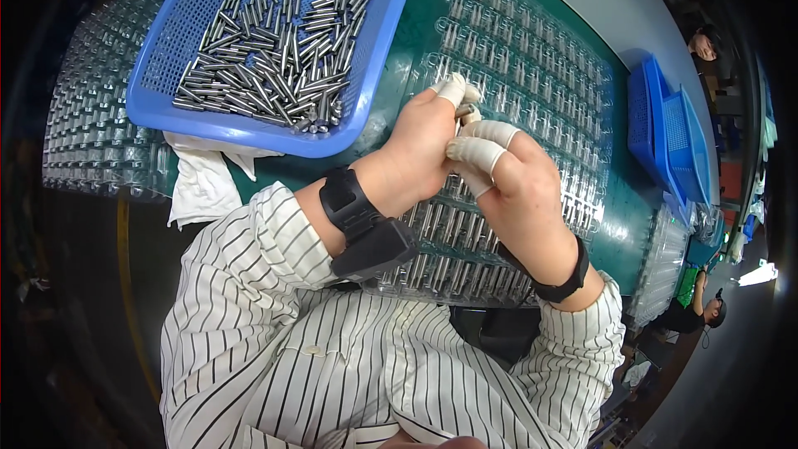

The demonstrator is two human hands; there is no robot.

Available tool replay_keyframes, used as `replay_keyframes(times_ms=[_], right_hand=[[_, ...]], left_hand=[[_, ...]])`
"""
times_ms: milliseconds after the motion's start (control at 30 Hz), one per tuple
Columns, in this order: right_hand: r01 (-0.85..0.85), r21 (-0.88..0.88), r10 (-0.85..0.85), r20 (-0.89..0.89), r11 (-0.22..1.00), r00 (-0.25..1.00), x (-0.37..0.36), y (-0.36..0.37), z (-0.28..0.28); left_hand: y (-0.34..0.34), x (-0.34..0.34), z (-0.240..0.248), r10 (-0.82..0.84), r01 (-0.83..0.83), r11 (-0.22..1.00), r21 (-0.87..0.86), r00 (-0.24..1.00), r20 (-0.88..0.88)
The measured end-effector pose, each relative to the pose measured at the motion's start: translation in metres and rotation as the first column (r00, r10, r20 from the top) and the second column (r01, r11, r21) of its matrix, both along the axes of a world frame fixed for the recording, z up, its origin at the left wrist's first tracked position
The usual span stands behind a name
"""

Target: The person picks up metal pins from a blue basket, turns them over in their hands, and places them into the slots of a clear plastic tray.

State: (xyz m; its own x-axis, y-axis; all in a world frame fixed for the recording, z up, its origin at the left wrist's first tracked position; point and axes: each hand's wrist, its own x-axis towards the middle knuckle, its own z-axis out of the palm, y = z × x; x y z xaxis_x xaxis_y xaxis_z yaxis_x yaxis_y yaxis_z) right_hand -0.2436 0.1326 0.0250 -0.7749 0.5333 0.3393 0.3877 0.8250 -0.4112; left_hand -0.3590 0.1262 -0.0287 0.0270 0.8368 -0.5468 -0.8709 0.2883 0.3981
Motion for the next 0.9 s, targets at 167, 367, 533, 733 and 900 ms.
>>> replay_keyframes(times_ms=[167, 367, 533, 733, 900], right_hand=[[0.052, -0.017, -0.053, -0.068, 0.999, 0.996, 0.002, -0.001, -0.007], [0.147, -0.563, -0.292, -0.178, 0.814, 0.940, 0.010, -0.002, -0.011], [0.053, -0.775, -0.387, -0.253, 0.630, 0.887, 0.016, -0.002, -0.008], [0.031, -0.887, -0.498, -0.229, 0.460, 0.836, 0.017, -0.005, 0.004], [0.055, -0.910, -0.522, -0.185, 0.410, 0.833, 0.023, -0.006, 0.003]], left_hand=[[-0.006, 0.000, 0.002, -0.033, 0.033, 0.999, 0.003, 0.998, -0.050], [-0.010, -0.010, 0.001, -0.052, 0.051, 0.998, 0.045, 0.999, 0.011], [-0.010, -0.014, 0.008, -0.034, 0.035, 0.999, -0.013, 0.999, 0.023], [-0.010, -0.017, 0.001, 0.000, -0.002, 0.998, 0.055, 0.999, 0.044], [-0.009, -0.015, -0.001, 0.013, -0.015, 0.999, 0.039, 0.998, 0.054]])
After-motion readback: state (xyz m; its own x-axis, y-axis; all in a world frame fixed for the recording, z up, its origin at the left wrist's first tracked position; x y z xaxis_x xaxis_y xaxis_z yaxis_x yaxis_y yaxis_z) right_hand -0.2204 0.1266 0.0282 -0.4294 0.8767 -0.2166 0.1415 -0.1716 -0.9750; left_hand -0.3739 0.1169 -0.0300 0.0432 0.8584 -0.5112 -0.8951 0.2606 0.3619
